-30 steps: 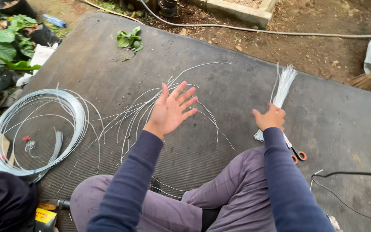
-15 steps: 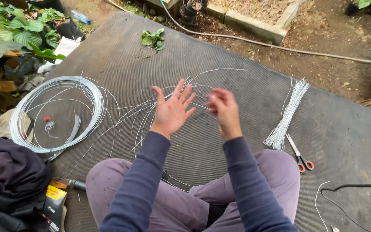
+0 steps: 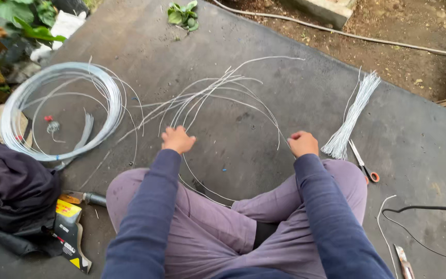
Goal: The person sits on the ground and cuts lengths of wire from a coil using scissors, placing the cut pieces aside. They then gather the cut wire pieces into a bundle and wrap a wire strand around the bundle to secure it.
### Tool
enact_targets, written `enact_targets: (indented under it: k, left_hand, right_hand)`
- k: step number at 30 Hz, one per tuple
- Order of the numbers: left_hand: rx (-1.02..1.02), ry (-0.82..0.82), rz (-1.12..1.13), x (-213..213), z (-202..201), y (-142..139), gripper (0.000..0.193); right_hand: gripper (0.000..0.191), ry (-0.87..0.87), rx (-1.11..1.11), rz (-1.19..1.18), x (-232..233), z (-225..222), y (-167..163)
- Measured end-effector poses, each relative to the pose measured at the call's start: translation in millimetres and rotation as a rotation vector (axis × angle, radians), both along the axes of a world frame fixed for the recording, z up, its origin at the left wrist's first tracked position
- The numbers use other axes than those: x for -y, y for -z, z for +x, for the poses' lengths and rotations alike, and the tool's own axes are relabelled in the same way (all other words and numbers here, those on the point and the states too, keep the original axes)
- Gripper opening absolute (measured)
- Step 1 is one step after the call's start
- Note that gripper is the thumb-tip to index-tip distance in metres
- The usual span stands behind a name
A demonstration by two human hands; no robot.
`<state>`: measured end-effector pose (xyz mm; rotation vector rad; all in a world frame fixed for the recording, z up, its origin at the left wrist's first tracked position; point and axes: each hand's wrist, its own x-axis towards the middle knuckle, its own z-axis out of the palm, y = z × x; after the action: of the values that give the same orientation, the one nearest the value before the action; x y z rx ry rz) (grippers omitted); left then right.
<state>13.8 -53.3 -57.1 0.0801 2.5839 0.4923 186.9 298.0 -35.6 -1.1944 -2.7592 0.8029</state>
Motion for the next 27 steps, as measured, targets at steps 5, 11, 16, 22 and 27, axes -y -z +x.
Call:
enact_targets:
  k: [5, 11, 16, 22, 27]
  left_hand:
    - [-0.002, -0.039, 0.029, -12.3, -8.6, 11.4, 0.059]
    - [0.099, -0.045, 0.05, -7.7, -2.3, 11.7, 0.062]
    - [0.004, -0.144, 0.097, -4.0, -10.2, 14.2, 0.063]
    - [-0.229, -0.242, 0.177, 3.0, -17.7, 11.7, 0.079]
    - [-0.621, -0.387, 0.242, 17.6, -26.9, -10.3, 0.099]
  right_hand:
    - [0.037, -0.029, -0.111, 0.046, 23.3, -11.9, -0.9]
    - [0.042, -0.06, -0.003, -0.094, 29.7, -16.3, 4.8]
    - [0.041, -0.247, 0.148, 0.035, 33.9, -15.4, 17.8]
    - [0.023, -0.22, -0.133, -0.06, 33.6, -14.8, 9.7]
    - [0.012, -0.161, -0.704, -0.254, 23.4, 3.1, -36.3]
